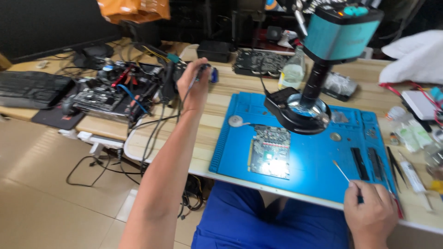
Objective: Soldering and repairing components on a circuit board using a soldering iron, heat gun, and cleaning tools.
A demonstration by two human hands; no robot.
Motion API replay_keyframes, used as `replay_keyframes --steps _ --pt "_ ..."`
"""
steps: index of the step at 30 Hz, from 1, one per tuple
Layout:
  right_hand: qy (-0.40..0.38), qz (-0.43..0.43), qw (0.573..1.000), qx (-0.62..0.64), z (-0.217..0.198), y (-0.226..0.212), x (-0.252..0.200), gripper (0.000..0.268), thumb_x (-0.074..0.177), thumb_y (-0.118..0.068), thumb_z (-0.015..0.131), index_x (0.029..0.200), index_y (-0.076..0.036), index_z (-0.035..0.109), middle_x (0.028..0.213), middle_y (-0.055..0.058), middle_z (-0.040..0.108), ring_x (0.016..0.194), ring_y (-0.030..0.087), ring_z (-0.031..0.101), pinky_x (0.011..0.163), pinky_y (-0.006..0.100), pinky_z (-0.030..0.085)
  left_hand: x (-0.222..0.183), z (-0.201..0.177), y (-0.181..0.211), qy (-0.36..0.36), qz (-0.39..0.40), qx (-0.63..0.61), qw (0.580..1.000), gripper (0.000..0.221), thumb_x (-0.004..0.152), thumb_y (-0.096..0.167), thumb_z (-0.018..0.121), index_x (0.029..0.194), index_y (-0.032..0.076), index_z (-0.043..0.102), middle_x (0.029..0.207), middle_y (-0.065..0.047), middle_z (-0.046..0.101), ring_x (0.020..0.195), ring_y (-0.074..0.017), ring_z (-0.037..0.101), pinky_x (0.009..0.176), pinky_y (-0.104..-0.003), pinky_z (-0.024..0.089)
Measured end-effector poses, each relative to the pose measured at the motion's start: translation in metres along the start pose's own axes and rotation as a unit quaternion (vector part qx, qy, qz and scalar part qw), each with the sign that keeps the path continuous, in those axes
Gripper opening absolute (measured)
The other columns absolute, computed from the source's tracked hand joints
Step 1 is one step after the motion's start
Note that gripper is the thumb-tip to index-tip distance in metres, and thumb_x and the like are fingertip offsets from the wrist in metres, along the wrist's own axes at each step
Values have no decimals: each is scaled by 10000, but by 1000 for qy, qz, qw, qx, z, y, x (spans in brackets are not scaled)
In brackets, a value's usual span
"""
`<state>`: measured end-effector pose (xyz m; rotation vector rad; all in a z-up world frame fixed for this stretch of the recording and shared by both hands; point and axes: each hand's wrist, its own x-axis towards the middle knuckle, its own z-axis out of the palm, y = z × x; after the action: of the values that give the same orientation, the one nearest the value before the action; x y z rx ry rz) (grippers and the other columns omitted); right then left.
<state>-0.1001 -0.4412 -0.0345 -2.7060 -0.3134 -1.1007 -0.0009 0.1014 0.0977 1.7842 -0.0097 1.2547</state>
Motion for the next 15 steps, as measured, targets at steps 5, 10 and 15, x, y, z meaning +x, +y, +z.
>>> replay_keyframes --steps 5,10,15 --pt "-10 3 1000 26 -5 -3 2 125 1155 -122 788 1134 -128 911 1064 66 792 978 277 727 811 420 595 -7 10 5 69 -25 12 997 322 1031 -27 768 1176 257 727 1188 43 825 1053 -122 814 888 -293 617" --pt "12 -11 999 31 -7 -3 2 107 1149 -95 808 1133 -118 912 1063 80 781 977 306 726 804 437 585 -15 18 -28 48 -88 -360 928 268 1094 -101 598 1309 16 708 926 -31 465 965 -203 698 862 -387 462" --pt "21 -28 998 55 -17 -9 11 121 1138 -68 775 1092 -82 886 1001 96 749 933 325 696 843 463 579 -41 33 -14 118 -223 -135 958 616 1014 -5 753 1569 46 489 1550 -166 592 1425 -248 613 1167 -339 542"
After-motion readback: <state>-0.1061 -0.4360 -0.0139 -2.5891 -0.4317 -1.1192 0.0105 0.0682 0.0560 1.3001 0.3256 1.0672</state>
